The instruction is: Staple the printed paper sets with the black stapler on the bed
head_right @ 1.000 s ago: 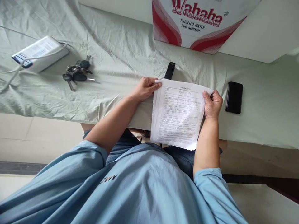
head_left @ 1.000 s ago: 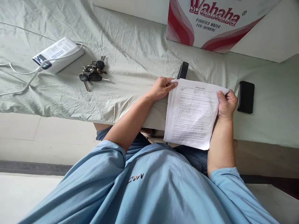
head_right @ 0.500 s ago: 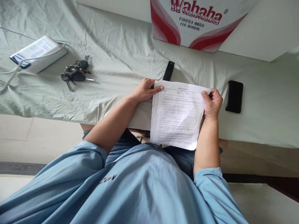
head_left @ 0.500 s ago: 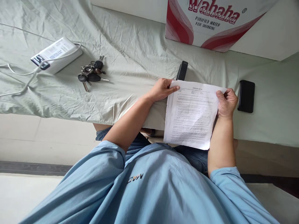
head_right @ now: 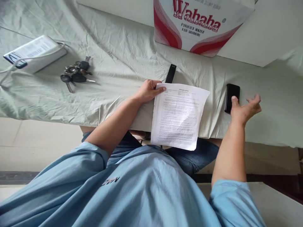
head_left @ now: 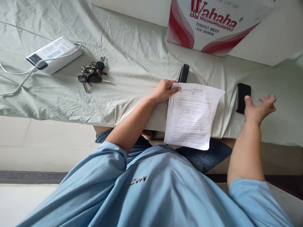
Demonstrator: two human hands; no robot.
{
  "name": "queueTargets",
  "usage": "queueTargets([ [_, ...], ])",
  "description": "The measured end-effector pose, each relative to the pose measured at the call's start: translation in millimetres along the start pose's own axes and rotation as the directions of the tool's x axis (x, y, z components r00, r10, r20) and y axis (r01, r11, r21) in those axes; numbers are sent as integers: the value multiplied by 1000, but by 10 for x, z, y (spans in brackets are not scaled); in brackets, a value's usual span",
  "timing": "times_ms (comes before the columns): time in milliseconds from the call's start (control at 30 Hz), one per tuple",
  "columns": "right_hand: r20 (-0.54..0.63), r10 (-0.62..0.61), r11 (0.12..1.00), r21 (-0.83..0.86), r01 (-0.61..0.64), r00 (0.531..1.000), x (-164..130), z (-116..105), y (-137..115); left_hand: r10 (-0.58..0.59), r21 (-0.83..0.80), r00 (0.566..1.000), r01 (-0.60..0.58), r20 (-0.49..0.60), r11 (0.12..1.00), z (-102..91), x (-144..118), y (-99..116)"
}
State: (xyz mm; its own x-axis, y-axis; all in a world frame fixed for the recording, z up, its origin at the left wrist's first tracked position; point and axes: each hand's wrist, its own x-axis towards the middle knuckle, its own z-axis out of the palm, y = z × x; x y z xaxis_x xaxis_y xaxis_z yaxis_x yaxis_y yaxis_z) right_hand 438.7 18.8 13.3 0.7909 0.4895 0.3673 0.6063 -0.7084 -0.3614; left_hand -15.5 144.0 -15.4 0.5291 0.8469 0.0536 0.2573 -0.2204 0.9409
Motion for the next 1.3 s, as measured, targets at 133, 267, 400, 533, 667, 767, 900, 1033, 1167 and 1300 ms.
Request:
queueTargets([
  [133,321,111,986,-151,-65,941,193,31,-77,6,-3,1000,-6,-10,1000,3,14,-17],
  [267,334,143,982,-165,-92,932,179,98,-249,15,-27,1000,-16,-24,1000,1,20,-54],
  [400,266,127,986,-135,-93,956,152,149,-289,7,-24,1000,-8,-26,1000,-2,22,-73],
  [533,219,131,990,-77,-116,967,126,162,-266,0,-21,1000,-1,-20,1000,-2,23,-67],
  [667,196,159,987,-53,-151,968,107,130,-311,-12,-42,1000,11,-19,999,2,19,-57],
  [767,239,165,986,-74,-152,957,70,60,-352,-20,-38,1000,20,-10,999,-1,15,-46],
  [900,191,14,1000,-18,-11,982,-221,-60,-347,-24,-33,1000,24,14,999,-16,17,-28],
  [1033,162,-251,926,328,188,954,-755,-94,-299,-39,-75,999,41,21,996,-24,20,-28],
  [1167,160,-240,932,314,181,958,-861,-76,-204,-35,-82,999,35,5,996,-27,13,-35],
  [1300,78,-83,980,185,67,994,-482,-166,-50,-27,-68,1000,27,-3,997,-29,15,-38],
])
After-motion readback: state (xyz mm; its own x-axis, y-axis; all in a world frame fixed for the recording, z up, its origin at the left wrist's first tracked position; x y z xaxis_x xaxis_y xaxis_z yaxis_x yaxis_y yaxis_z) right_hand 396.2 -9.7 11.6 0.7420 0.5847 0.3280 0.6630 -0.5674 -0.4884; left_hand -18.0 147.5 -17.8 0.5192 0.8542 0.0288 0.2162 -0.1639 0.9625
